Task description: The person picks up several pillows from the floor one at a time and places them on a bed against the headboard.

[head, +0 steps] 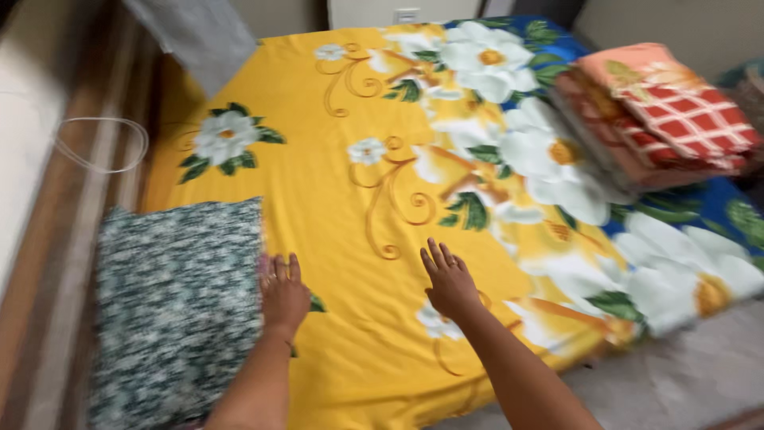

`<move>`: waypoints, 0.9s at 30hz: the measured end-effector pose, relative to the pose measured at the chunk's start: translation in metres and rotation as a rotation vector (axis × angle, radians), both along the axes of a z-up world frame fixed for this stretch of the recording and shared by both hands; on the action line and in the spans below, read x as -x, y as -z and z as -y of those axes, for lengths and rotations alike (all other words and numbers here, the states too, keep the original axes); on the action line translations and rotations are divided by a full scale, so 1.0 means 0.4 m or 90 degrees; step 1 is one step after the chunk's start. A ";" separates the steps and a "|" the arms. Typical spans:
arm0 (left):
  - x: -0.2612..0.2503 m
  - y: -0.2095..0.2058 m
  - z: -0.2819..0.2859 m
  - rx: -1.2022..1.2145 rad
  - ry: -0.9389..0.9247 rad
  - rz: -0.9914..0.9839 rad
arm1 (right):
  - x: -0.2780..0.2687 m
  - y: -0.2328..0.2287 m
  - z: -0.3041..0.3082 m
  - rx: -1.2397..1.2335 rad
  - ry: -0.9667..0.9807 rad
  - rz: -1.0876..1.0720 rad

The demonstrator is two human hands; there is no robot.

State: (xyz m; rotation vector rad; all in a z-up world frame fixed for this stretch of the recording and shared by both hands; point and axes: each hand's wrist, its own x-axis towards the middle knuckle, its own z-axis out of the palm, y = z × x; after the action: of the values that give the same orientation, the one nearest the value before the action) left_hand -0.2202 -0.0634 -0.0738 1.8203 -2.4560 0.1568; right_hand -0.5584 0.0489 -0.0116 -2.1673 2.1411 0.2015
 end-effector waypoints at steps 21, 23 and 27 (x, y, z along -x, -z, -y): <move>0.942 -0.051 -0.048 0.088 0.309 0.031 | 0.829 -0.118 -0.605 0.064 0.391 -0.139; 1.025 -0.013 -0.063 0.072 0.326 0.054 | 0.875 -0.115 -0.634 0.070 0.411 -0.141; 1.219 0.046 -0.077 0.076 0.373 0.062 | 0.994 -0.127 -0.670 0.054 0.443 -0.154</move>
State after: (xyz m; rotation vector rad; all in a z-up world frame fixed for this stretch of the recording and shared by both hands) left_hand -0.7077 -0.0325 -0.0922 1.0096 -2.8495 0.3428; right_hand -0.9561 0.3168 0.0392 -1.3521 2.9246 0.3299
